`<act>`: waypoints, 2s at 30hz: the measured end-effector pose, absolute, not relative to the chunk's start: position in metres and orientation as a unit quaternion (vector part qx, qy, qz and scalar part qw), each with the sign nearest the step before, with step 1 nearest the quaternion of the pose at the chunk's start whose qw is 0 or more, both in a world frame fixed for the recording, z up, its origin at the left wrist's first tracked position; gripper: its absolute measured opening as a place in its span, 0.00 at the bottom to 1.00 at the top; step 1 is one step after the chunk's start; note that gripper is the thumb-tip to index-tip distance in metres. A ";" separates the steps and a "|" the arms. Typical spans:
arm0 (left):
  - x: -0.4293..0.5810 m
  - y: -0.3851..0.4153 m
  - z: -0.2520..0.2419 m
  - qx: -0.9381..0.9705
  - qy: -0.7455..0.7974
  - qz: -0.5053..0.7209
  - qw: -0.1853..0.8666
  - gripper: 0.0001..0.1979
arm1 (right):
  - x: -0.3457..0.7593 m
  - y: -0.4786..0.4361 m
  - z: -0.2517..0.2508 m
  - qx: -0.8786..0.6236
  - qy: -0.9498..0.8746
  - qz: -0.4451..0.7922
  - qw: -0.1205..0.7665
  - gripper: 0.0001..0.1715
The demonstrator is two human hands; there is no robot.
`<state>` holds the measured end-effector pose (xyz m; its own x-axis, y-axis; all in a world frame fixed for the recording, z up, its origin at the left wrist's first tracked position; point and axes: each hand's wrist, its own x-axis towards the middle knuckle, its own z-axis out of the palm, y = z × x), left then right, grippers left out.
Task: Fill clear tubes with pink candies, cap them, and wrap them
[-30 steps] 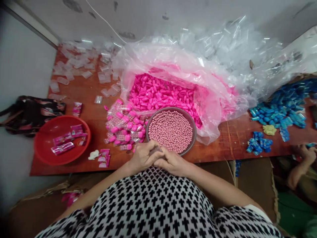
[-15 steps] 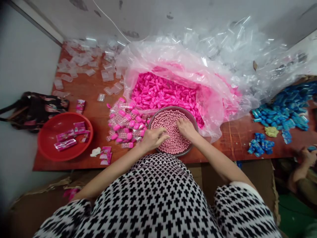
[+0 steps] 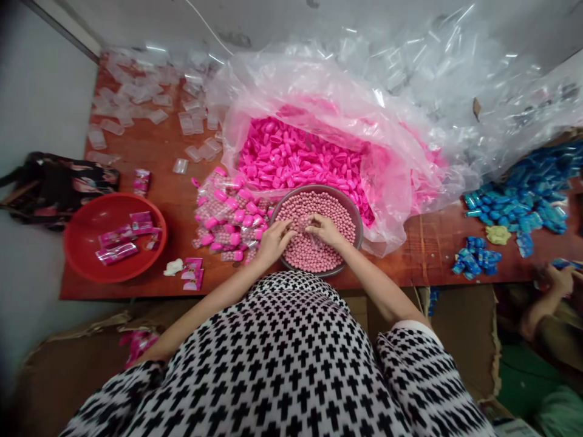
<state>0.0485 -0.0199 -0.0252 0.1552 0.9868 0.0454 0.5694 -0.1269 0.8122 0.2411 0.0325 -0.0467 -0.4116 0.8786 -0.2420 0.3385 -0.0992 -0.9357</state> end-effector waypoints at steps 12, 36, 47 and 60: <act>0.061 -0.003 -0.025 0.534 0.503 0.384 0.561 0.18 | 0.256 0.031 0.015 -0.417 -0.724 0.483 0.263 0.21; 0.055 0.008 -0.028 0.655 0.464 0.319 0.505 0.13 | 0.256 0.044 0.019 -0.382 -0.842 0.379 0.028 0.06; 0.041 0.026 -0.030 0.692 0.475 0.364 0.403 0.13 | 0.304 0.156 0.014 -0.685 -0.720 0.113 0.007 0.17; 0.062 0.024 -0.030 0.277 0.439 0.439 0.734 0.25 | 0.319 0.167 0.023 -0.683 -0.726 0.044 0.069 0.22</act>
<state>0.0620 0.0244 -0.0302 0.2293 0.8870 -0.4007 -0.4012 0.4612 0.7914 0.3187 0.1672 0.0228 -0.0571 0.9975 0.0408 0.9854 0.0629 -0.1581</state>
